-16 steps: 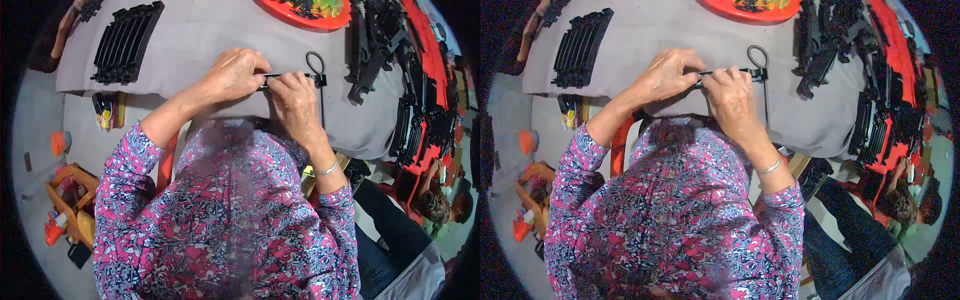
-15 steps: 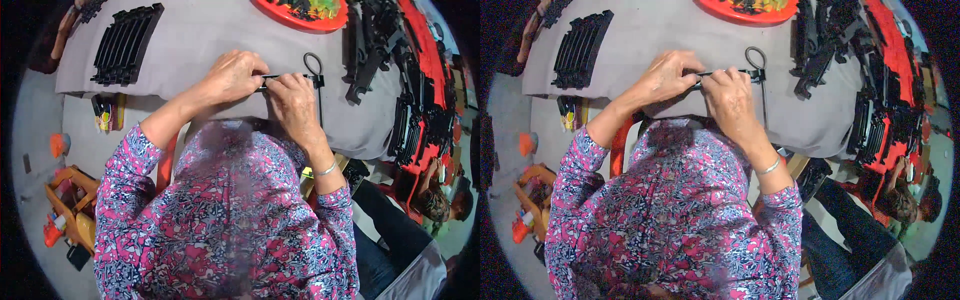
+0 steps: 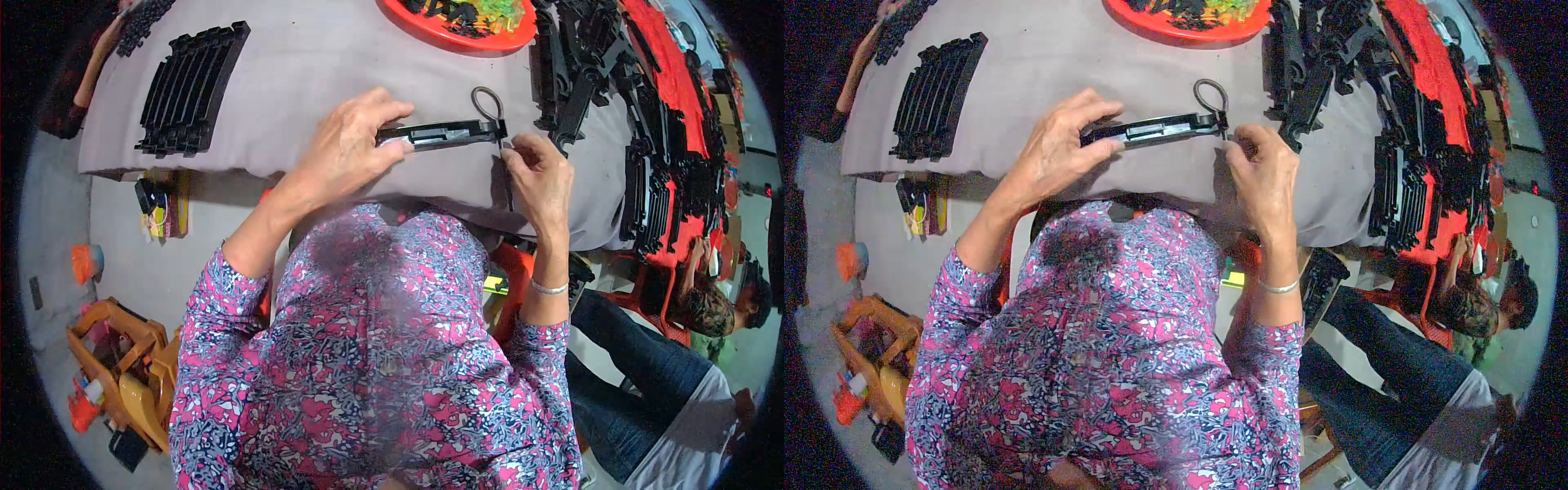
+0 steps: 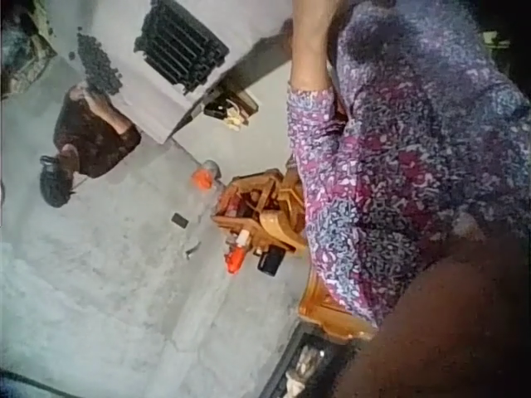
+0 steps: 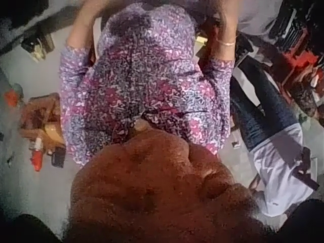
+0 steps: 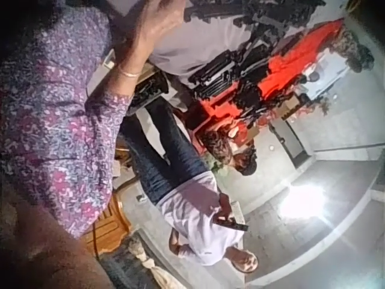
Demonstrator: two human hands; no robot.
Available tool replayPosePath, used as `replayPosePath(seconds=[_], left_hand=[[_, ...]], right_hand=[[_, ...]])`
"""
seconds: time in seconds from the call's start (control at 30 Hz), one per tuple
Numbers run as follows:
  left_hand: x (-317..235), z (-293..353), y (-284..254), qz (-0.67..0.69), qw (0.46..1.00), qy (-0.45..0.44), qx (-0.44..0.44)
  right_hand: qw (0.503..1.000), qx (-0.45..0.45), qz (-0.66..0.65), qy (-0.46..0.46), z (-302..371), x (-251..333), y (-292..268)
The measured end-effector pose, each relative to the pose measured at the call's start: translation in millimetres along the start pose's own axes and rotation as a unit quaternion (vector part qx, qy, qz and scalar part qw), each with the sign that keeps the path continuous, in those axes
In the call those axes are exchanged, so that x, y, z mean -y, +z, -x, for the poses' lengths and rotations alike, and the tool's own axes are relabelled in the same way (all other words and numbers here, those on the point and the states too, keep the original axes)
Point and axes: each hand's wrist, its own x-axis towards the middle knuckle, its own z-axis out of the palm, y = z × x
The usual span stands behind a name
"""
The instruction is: The person assembles toy gun components by inserting small plastic pieces into plastic housings and securing internal parts using a metal loop tool.
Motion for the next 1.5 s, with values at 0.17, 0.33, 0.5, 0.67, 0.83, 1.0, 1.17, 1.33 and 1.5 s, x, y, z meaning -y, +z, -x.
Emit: replayPosePath(seconds=[0.17, 0.33, 0.5, 0.67, 0.83, 1.0, 1.17, 1.33, 1.5], left_hand=[[-0.4, -0.8, 9.7, -0.066, 0.997, 0.027, -0.007], [7.4, -2.2, 9.6, -0.093, 0.995, 0.029, 0.006], [12.3, 3.1, 9.3, -0.09, 0.995, 0.037, -0.019], [9.0, 7.5, 10.8, -0.096, 0.995, 0.027, -0.013], [13.2, 10.7, 15.8, -0.126, 0.991, 0.029, -0.028], [17.3, 9.5, 15.7, -0.122, 0.988, 0.067, -0.07], [8.0, 7.3, 11.4, -0.104, 0.994, 0.006, -0.037], [11.0, 8.6, 12.3, -0.114, 0.992, 0.031, -0.04], [13.9, 10.3, 11.3, -0.094, 0.994, 0.029, -0.04]], right_hand=[[0.994, 0.051, 0.099, -0.009, -16.6, -4.9, 5.7], [0.986, 0.094, 0.112, 0.078, -29.8, 9.6, 4.4], [0.985, 0.064, 0.136, 0.079, -23.6, 6.3, 7.8], [0.973, 0.055, 0.211, 0.07, -17.8, 11.4, 13.0], [0.988, 0.032, 0.133, 0.066, -14.6, -1.7, 12.0], [0.989, 0.025, 0.141, 0.042, -15.4, -8.2, 14.0], [0.995, 0.04, 0.078, 0.055, -18.1, -5.4, 6.4], [0.998, 0.044, 0.022, 0.049, -24.8, -16.2, -2.9], [0.997, 0.055, -0.029, -0.045, -60.5, 23.2, -10.2]])
